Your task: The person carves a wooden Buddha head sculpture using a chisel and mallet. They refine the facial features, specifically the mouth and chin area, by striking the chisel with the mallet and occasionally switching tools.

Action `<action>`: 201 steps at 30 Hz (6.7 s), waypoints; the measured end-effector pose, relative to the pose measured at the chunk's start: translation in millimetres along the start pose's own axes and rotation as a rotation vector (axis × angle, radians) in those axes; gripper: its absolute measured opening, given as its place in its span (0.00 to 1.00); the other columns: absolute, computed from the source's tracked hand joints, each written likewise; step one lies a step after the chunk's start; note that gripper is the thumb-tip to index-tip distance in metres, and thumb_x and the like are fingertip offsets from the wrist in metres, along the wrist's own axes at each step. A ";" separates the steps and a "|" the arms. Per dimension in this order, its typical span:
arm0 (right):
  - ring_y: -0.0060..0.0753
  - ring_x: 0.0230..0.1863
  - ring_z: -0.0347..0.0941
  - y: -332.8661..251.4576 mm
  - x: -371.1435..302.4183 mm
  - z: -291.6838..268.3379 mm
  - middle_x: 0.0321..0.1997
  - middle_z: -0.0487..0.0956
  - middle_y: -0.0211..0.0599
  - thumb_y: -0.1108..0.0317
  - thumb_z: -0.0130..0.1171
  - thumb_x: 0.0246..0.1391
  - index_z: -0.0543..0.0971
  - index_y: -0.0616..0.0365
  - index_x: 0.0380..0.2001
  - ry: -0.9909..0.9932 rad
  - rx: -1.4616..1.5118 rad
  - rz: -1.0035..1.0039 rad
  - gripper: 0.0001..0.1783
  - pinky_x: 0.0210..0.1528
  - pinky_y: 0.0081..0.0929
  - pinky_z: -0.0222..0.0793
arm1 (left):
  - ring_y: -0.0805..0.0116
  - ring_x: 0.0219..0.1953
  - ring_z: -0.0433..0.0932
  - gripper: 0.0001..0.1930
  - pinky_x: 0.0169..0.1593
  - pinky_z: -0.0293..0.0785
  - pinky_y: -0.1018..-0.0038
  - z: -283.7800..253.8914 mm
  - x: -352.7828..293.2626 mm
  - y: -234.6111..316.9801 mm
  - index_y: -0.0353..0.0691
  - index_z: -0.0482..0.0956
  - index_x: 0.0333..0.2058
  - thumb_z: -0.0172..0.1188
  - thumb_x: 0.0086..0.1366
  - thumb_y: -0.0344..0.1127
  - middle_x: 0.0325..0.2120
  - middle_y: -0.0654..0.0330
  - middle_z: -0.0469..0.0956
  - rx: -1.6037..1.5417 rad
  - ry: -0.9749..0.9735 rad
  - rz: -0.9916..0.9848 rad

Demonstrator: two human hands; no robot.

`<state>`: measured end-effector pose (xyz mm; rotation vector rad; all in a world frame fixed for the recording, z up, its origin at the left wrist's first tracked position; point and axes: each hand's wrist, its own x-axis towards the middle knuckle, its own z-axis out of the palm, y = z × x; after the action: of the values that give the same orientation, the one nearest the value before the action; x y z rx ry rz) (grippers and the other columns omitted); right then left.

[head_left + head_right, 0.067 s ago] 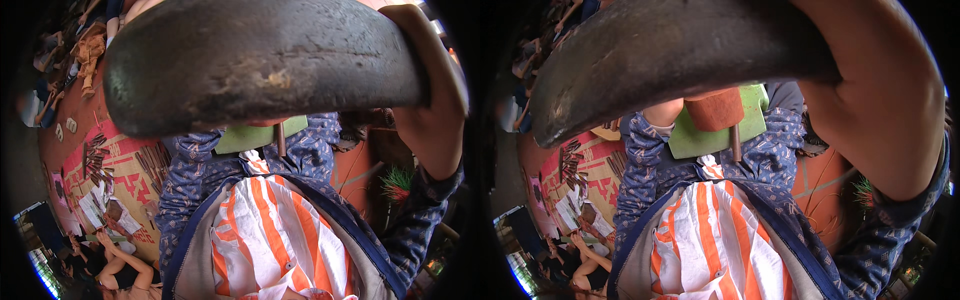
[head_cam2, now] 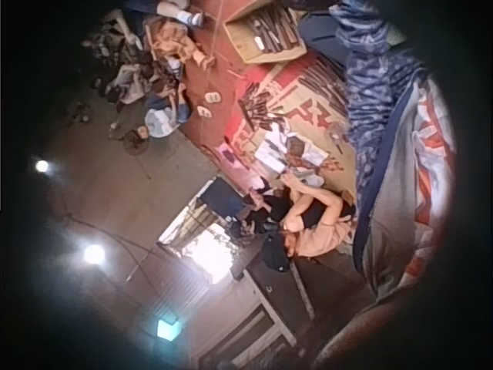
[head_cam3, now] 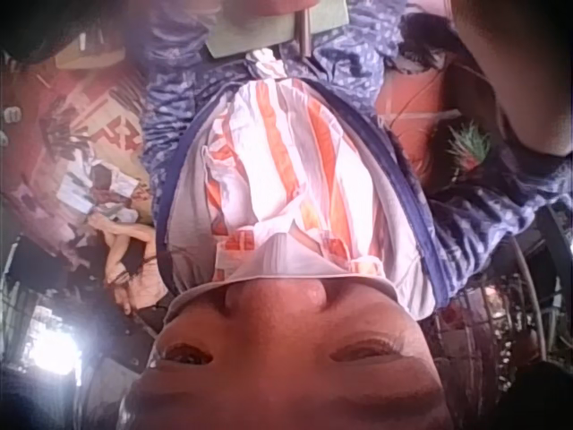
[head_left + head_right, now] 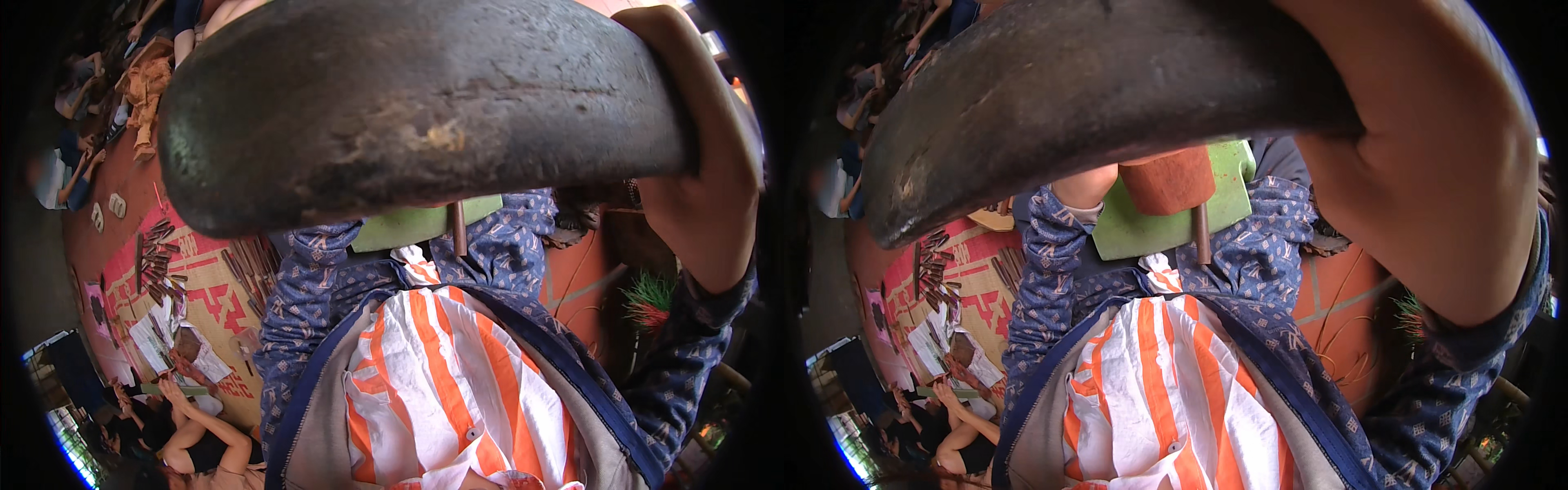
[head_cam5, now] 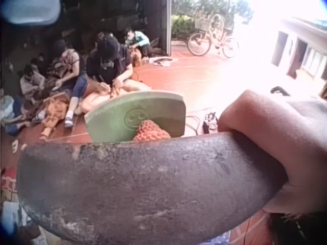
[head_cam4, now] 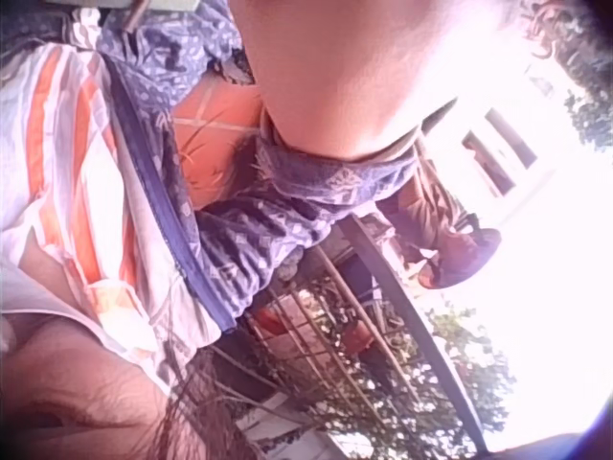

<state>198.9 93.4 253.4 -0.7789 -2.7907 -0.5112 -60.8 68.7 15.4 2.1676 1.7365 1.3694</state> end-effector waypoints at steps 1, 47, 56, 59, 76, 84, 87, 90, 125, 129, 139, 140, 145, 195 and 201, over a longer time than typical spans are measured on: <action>0.51 0.47 0.75 0.3 0.6 0.2 0.45 0.77 0.47 0.86 0.57 0.33 0.74 0.60 0.50 -0.001 -0.006 -0.001 0.33 0.49 0.34 0.69 | 0.65 0.36 0.82 0.04 0.41 0.77 0.72 -0.9 -0.6 0.8 0.33 0.77 0.37 0.58 0.65 0.26 0.31 0.56 0.82 0.014 0.003 0.007; 0.51 0.33 0.74 34.3 -101.1 102.0 0.32 0.74 0.48 0.84 0.57 0.36 0.71 0.67 0.44 0.161 0.789 0.428 0.25 0.40 0.27 0.69 | 0.59 0.31 0.83 0.04 0.34 0.76 0.70 -34.9 47.2 57.4 0.35 0.77 0.34 0.62 0.61 0.27 0.27 0.54 0.80 0.113 -0.306 -0.036; 0.44 0.38 0.76 34.3 -85.6 93.0 0.37 0.75 0.48 0.82 0.61 0.40 0.71 0.69 0.47 0.184 0.801 0.277 0.25 0.43 0.27 0.69 | 0.52 0.27 0.80 0.06 0.29 0.74 0.62 -29.9 44.9 53.9 0.40 0.80 0.33 0.66 0.55 0.31 0.23 0.52 0.79 0.255 -0.151 0.221; 0.46 0.37 0.76 36.0 -77.1 84.7 0.36 0.75 0.47 0.84 0.60 0.37 0.71 0.69 0.46 0.166 0.779 0.269 0.27 0.43 0.27 0.69 | 0.50 0.34 0.78 0.11 0.38 0.72 0.61 -33.9 31.2 36.5 0.40 0.80 0.37 0.66 0.54 0.33 0.31 0.52 0.79 0.303 -0.218 0.262; 0.47 0.35 0.75 38.6 -43.6 67.2 0.34 0.75 0.47 0.83 0.60 0.33 0.72 0.67 0.43 0.258 0.548 0.151 0.27 0.39 0.28 0.70 | 0.51 0.34 0.80 0.08 0.39 0.73 0.62 -25.4 34.2 50.7 0.39 0.82 0.36 0.64 0.56 0.25 0.31 0.53 0.81 0.350 -0.128 0.173; 0.47 0.33 0.76 38.1 -38.3 67.0 0.32 0.75 0.47 0.82 0.61 0.34 0.73 0.66 0.41 0.283 0.504 0.163 0.24 0.37 0.28 0.70 | 0.52 0.29 0.80 0.06 0.35 0.73 0.65 -23.9 41.2 43.7 0.39 0.82 0.34 0.65 0.56 0.26 0.28 0.55 0.81 0.401 -0.126 0.283; 0.47 0.32 0.76 38.8 -37.7 66.3 0.32 0.75 0.47 0.82 0.62 0.35 0.73 0.66 0.40 0.298 0.492 0.171 0.23 0.36 0.28 0.70 | 0.54 0.29 0.80 0.05 0.33 0.74 0.67 -26.2 44.8 50.1 0.38 0.81 0.33 0.65 0.56 0.27 0.27 0.55 0.81 0.374 -0.181 0.247; 0.46 0.32 0.76 36.4 -34.2 65.7 0.31 0.75 0.47 0.81 0.62 0.35 0.73 0.66 0.39 0.338 0.493 0.203 0.22 0.35 0.29 0.70 | 0.55 0.29 0.81 0.05 0.32 0.74 0.70 -29.6 46.1 48.8 0.38 0.80 0.33 0.65 0.57 0.27 0.27 0.56 0.82 0.299 -0.218 0.226; 0.39 0.43 0.77 50.0 -73.1 83.5 0.41 0.78 0.45 0.83 0.64 0.41 0.70 0.65 0.52 0.212 0.533 0.302 0.30 0.48 0.27 0.70 | 0.64 0.31 0.83 0.05 0.36 0.75 0.73 -35.1 43.9 50.9 0.37 0.81 0.37 0.62 0.61 0.27 0.30 0.56 0.84 0.114 -0.282 -0.039; 0.37 0.41 0.76 50.3 -73.8 84.1 0.40 0.77 0.44 0.83 0.64 0.42 0.70 0.65 0.52 0.211 0.613 0.327 0.29 0.47 0.26 0.70 | 0.60 0.30 0.83 0.06 0.33 0.75 0.71 -35.3 48.1 56.7 0.39 0.81 0.37 0.64 0.60 0.29 0.29 0.55 0.83 0.163 -0.279 0.023; 0.35 0.41 0.76 44.0 -71.0 84.3 0.40 0.76 0.43 0.84 0.62 0.41 0.70 0.67 0.52 0.272 0.608 0.277 0.30 0.47 0.25 0.69 | 0.53 0.27 0.80 0.06 0.29 0.73 0.66 -33.2 49.4 55.5 0.40 0.81 0.35 0.65 0.58 0.31 0.26 0.54 0.81 0.325 -0.297 0.133; 0.35 0.42 0.76 44.5 -71.8 84.5 0.40 0.76 0.43 0.84 0.62 0.41 0.70 0.67 0.52 0.267 0.625 0.272 0.30 0.47 0.25 0.69 | 0.53 0.27 0.80 0.06 0.30 0.73 0.65 -34.6 49.6 53.6 0.41 0.81 0.35 0.65 0.58 0.30 0.26 0.54 0.81 0.342 -0.303 0.151; 0.37 0.42 0.76 43.7 -71.7 85.5 0.40 0.77 0.43 0.85 0.61 0.40 0.70 0.67 0.52 0.280 0.640 0.263 0.30 0.47 0.25 0.69 | 0.51 0.28 0.80 0.06 0.31 0.73 0.64 -32.5 53.4 53.8 0.41 0.81 0.34 0.65 0.57 0.29 0.26 0.54 0.81 0.371 -0.249 0.253; 0.38 0.41 0.77 35.5 -72.0 94.8 0.41 0.77 0.43 0.84 0.62 0.38 0.70 0.69 0.50 0.393 0.683 0.238 0.30 0.46 0.24 0.69 | 0.46 0.35 0.79 0.11 0.41 0.73 0.59 -39.7 44.8 48.9 0.38 0.82 0.36 0.62 0.53 0.24 0.32 0.50 0.81 0.423 -0.264 0.225; 0.42 0.39 0.78 31.2 -66.8 97.9 0.37 0.77 0.44 0.84 0.60 0.38 0.72 0.65 0.47 0.348 0.590 0.304 0.27 0.43 0.26 0.70 | 0.47 0.35 0.79 0.10 0.40 0.73 0.60 -33.7 51.6 58.6 0.39 0.82 0.37 0.64 0.54 0.26 0.32 0.51 0.81 0.466 -0.182 0.369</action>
<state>262.3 124.6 153.2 -0.8455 -2.2546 0.2094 -38.7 72.9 97.4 2.8715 1.7879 0.8264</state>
